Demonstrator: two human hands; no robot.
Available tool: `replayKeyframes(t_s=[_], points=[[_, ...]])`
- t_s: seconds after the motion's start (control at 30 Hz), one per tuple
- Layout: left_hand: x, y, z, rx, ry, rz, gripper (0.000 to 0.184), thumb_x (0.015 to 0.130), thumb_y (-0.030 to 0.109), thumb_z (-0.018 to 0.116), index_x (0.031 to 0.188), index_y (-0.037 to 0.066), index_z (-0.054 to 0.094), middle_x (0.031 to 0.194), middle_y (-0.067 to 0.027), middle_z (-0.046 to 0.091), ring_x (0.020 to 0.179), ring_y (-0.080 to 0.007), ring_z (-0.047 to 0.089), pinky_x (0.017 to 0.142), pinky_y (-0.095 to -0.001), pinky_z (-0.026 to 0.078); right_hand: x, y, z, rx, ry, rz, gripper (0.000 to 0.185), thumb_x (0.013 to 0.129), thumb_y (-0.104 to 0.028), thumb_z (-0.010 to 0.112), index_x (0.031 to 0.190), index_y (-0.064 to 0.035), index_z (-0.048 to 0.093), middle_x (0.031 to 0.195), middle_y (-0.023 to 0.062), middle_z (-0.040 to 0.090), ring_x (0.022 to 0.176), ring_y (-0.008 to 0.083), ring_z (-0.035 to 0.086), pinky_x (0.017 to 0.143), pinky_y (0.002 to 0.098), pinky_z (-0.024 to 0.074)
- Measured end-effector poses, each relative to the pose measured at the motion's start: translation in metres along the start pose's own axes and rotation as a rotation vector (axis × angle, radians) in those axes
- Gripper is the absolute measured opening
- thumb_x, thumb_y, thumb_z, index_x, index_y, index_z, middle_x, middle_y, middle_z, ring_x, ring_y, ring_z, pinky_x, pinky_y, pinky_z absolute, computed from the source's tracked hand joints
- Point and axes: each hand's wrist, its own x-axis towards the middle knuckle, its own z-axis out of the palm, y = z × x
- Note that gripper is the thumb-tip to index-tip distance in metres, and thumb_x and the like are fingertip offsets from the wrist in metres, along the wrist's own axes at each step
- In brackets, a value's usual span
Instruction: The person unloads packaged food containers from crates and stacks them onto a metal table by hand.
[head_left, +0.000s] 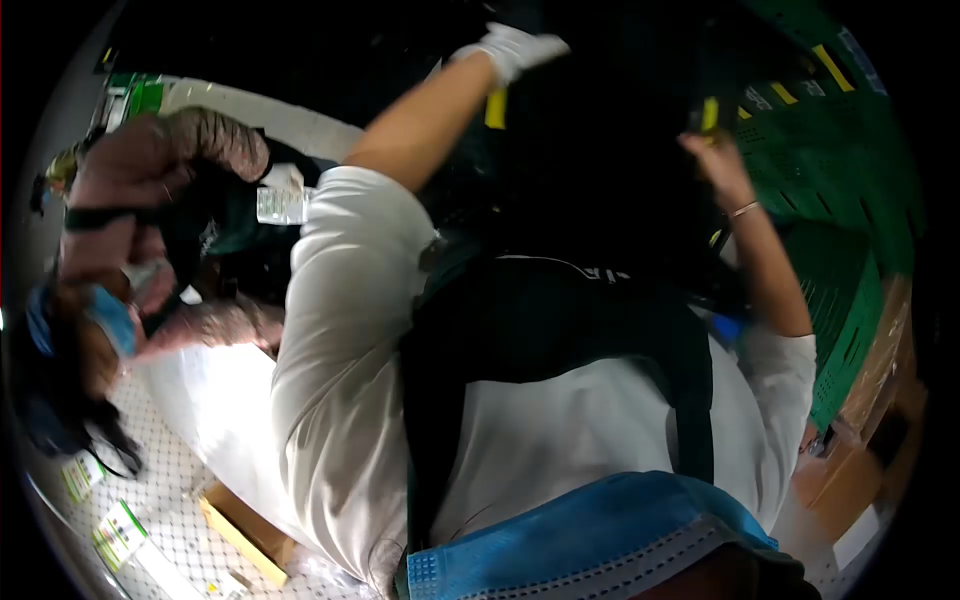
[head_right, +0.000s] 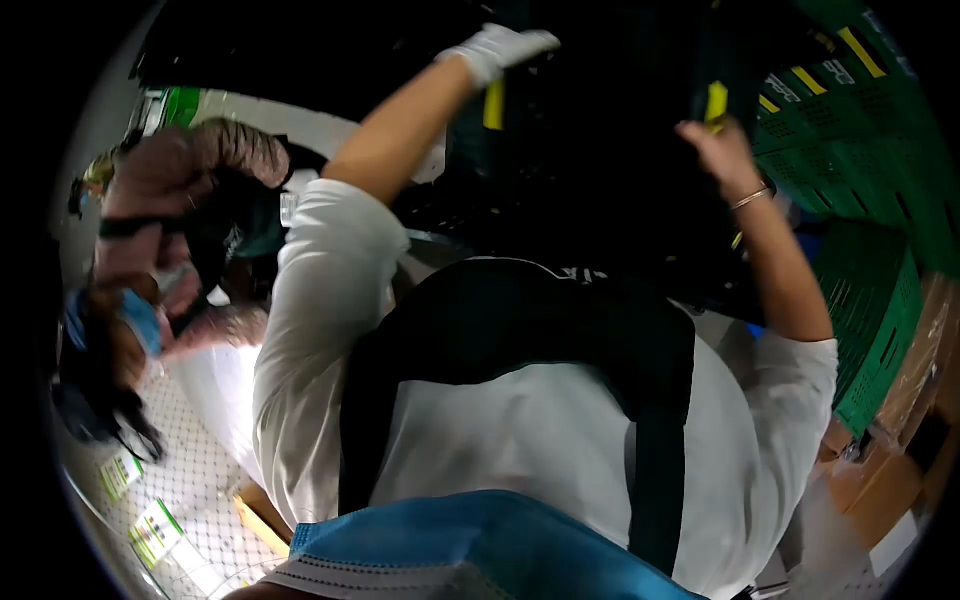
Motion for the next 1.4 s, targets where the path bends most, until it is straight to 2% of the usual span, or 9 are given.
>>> replayKeyframes(t_s=[0.23, 0.53, 0.67, 0.9, 1.0, 1.1, 1.17, 1.23, 1.4], points=[[-0.268, -0.164, 0.206, 0.613, -1.104, 0.855, 0.064, 0.074, 0.058, 0.045, 0.105, 0.003, 0.052, 0.096, -0.0169, 0.057, 0.092, -0.0315, 0.054, 0.079, -0.039, 0.041, -0.259, 0.178, 0.246, 0.033, 0.021, 0.011, 0.046, 0.072, -0.026, 0.06, 0.106, 0.0035, 0.051, 0.098, 0.0164, 0.058, 0.087, 0.0217, 0.057, 0.078, 0.0292, 0.0429], [-0.416, -0.451, 0.382, 0.263, -0.238, 1.752, 0.039, 0.065, 0.043, 0.063, 0.072, 0.006, 0.05, 0.045, -0.0043, 0.045, 0.041, -0.0217, 0.05, 0.04, -0.0303, 0.041, -0.437, 0.402, 0.352, -0.835, 1.074, 0.155, 0.059, 0.07, -0.041, 0.06, 0.112, -0.0038, 0.046, 0.111, 0.0172, 0.05, 0.102, 0.0303, 0.048, 0.085, 0.0376, 0.039], [-0.41, -0.408, 0.39, 0.209, -0.105, 1.703, 0.047, 0.065, 0.051, 0.059, 0.052, 0.009, 0.042, 0.038, -0.0036, 0.039, 0.035, -0.0223, 0.047, 0.038, -0.0297, 0.039, -0.401, 0.415, 0.318, -1.169, 0.928, 0.295, 0.074, 0.068, -0.066, 0.045, 0.115, -0.0098, 0.046, 0.115, 0.0133, 0.048, 0.104, 0.0295, 0.047, 0.086, 0.0378, 0.0382], [-0.313, -0.435, 0.407, -0.25, 0.297, 1.22, 0.029, 0.065, 0.003, 0.055, 0.093, -0.001, 0.057, 0.089, -0.016, 0.059, 0.082, -0.0292, 0.056, 0.077, -0.0357, 0.044, -0.427, 0.405, 0.401, -0.476, 0.383, 0.452, 0.062, 0.079, -0.057, 0.038, 0.092, 0.001, 0.056, 0.09, 0.0228, 0.057, 0.087, 0.0357, 0.054, 0.077, 0.0355, 0.0417], [-0.251, -0.517, 0.411, -0.107, 0.541, 0.658, 0.039, 0.072, 0.012, 0.058, 0.106, -0.003, 0.048, 0.108, -0.0202, 0.048, 0.098, -0.0333, 0.048, 0.082, -0.0377, 0.041, -0.485, 0.469, 0.418, -0.16, 1.086, 0.39, 0.033, 0.077, -0.03, 0.058, 0.082, 0.0023, 0.056, 0.076, 0.0132, 0.06, 0.072, 0.02, 0.058, 0.066, 0.0309, 0.0439], [-0.174, -0.528, 0.444, 0.084, -0.06, -0.038, 0.068, 0.074, 0.051, 0.051, 0.116, -0.003, 0.043, 0.121, -0.0219, 0.041, 0.112, -0.0326, 0.04, 0.092, -0.0357, 0.033, -0.52, 0.575, 0.468, 0.005, 0.957, 0.786, 0.049, 0.068, -0.043, 0.064, 0.083, 0.0034, 0.058, 0.071, 0.0101, 0.06, 0.065, 0.0202, 0.056, 0.061, 0.0314, 0.0438], [-0.123, -0.522, 0.47, -0.09, -0.448, -0.065, 0.09, 0.069, 0.071, 0.036, 0.125, 0.0, 0.034, 0.127, -0.022, 0.034, 0.118, -0.0329, 0.034, 0.098, -0.0358, 0.026, -0.521, 0.634, 0.519, 0.356, 0.878, 1.027, 0.075, 0.068, -0.054, 0.059, 0.114, 0.0045, 0.046, 0.115, 0.0159, 0.048, 0.106, 0.0236, 0.046, 0.089, 0.0311, 0.034], [-0.115, -0.514, 0.473, -0.002, -0.434, -0.056, 0.095, 0.064, 0.07, 0.044, 0.122, -0.004, 0.036, 0.128, -0.0203, 0.034, 0.119, -0.03, 0.033, 0.099, -0.0352, 0.024, -0.506, 0.6, 0.564, 1.195, 1.024, 0.769, 0.088, 0.067, -0.059, 0.057, 0.121, 0.0066, 0.037, 0.123, 0.0145, 0.041, 0.113, 0.0235, 0.039, 0.095, 0.0303, 0.0271], [-0.057, -0.459, 0.479, -0.108, -0.499, -0.071, 0.09, 0.062, 0.066, 0.052, 0.111, -0.009, 0.046, 0.116, -0.0236, 0.046, 0.112, -0.0307, 0.041, 0.092, -0.0339, 0.031, -0.47, 0.513, 0.517, 1.023, 1.025, 1.03, 0.083, 0.069, -0.058, 0.055, 0.119, 0.0075, 0.039, 0.118, 0.0141, 0.046, 0.106, 0.0224, 0.045, 0.092, 0.0302, 0.0326]])
